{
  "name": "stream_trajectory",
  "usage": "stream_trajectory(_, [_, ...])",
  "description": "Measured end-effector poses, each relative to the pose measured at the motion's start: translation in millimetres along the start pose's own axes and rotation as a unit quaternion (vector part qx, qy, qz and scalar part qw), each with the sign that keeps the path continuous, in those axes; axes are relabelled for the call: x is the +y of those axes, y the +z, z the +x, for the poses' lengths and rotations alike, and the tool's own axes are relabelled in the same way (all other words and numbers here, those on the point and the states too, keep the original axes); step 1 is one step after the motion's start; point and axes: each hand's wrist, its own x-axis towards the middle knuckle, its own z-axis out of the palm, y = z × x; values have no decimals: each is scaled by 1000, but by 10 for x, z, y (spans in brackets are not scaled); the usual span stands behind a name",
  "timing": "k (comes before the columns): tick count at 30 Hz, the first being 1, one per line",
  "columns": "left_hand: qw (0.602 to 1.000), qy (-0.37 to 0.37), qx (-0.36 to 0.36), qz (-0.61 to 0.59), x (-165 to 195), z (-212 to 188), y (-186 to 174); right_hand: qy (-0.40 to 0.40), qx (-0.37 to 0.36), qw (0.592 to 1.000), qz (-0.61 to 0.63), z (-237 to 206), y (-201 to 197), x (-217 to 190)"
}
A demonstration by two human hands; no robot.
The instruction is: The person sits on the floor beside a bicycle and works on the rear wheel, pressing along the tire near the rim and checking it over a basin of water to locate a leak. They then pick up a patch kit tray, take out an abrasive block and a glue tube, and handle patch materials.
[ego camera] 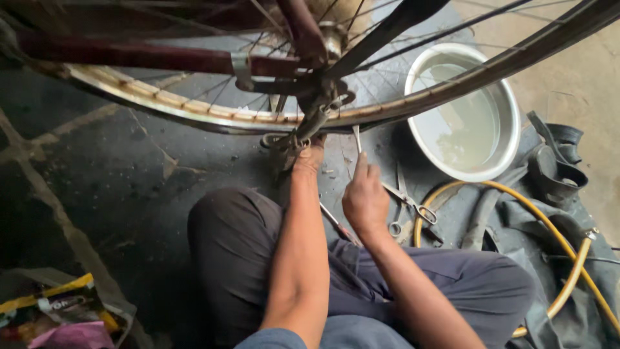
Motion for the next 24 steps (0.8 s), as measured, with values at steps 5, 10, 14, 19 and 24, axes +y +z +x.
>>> stream_trajectory(5, [996,-6,80,-32,173,40,64,-98,53,994,17,189,206,444])
stream_trajectory(10, [755,-280,30,-592,506,-55,413,-170,79,980,-72,626,-227,1251])
stream_trajectory(14, [699,-308,70,-642,682,-166,609,-188,80,975,-91,993,-854,1848])
stream_trajectory(19, [713,-413,83,-560,707,43,996,-6,200,973,115,1100,-524,1457])
stream_trajectory(24, [723,-339,45,-600,611,-41,983,206,99,922,312,483,-53,804])
